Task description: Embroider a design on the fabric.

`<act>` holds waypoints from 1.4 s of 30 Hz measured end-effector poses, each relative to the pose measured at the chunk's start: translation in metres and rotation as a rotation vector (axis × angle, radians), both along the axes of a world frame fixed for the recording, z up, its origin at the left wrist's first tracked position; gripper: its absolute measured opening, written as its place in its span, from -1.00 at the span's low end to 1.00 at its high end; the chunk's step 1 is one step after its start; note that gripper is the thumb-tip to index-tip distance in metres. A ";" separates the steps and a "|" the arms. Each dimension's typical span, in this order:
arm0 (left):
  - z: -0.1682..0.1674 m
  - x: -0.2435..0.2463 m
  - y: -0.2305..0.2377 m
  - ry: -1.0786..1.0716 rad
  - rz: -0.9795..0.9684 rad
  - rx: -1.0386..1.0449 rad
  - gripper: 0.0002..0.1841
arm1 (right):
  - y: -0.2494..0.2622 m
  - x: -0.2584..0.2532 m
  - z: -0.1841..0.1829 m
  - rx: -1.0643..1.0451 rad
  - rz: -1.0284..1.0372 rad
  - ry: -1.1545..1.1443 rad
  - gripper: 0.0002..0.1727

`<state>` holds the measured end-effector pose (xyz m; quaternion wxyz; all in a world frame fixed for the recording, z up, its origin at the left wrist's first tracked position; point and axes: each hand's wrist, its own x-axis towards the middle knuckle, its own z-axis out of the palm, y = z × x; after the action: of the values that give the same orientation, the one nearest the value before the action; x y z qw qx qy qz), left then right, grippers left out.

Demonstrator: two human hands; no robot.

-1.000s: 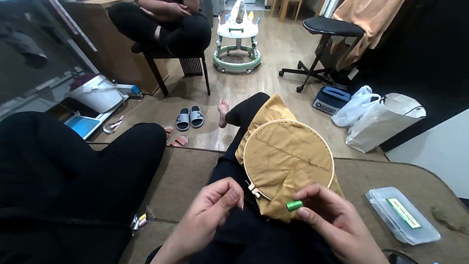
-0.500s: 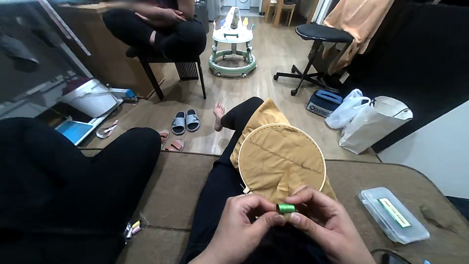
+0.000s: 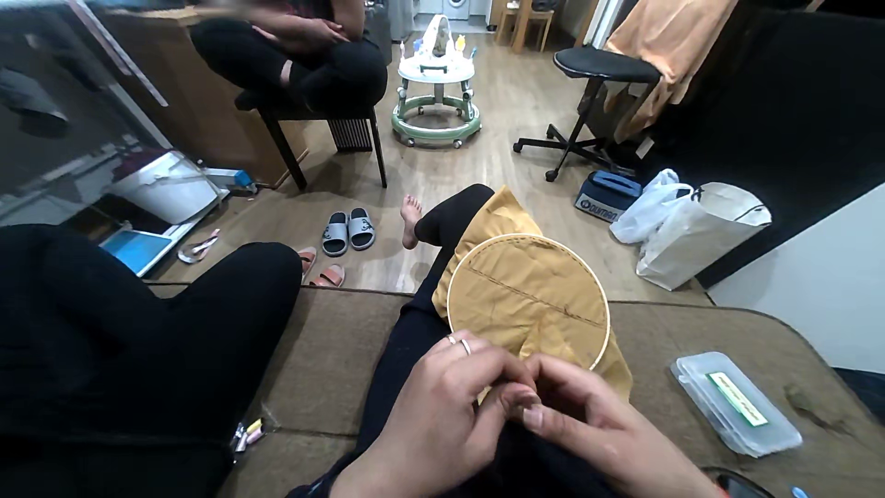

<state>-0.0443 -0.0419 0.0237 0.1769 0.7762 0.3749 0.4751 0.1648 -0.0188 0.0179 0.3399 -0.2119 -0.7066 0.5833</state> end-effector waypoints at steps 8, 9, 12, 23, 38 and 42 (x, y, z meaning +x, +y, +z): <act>-0.049 -0.006 0.022 -0.488 -0.385 -0.431 -0.77 | 0.011 0.011 0.026 -0.094 0.024 -0.022 -0.73; -0.053 0.001 0.021 -0.497 -0.459 -0.458 -0.77 | 0.013 0.013 0.029 -0.089 0.013 -0.043 -0.71; -0.060 0.015 0.020 -0.543 -0.617 -0.554 -0.84 | 0.019 0.015 0.043 -0.103 0.021 -0.047 -0.70; -0.071 0.009 0.024 -0.660 -0.623 -0.543 -0.84 | 0.038 0.046 0.110 -0.183 -0.081 0.114 -0.62; -0.048 0.045 0.029 -0.911 -0.859 -0.672 -0.87 | 0.075 0.018 0.181 -0.010 -0.085 0.053 -0.49; -0.065 0.024 0.019 -0.807 -0.733 -0.613 -0.88 | 0.106 0.066 0.206 0.135 -0.053 0.113 -0.53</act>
<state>-0.0207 -0.0226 -0.0414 0.6709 0.5277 0.1071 0.5098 0.2304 0.0872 0.2237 0.4080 -0.1740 -0.7182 0.5361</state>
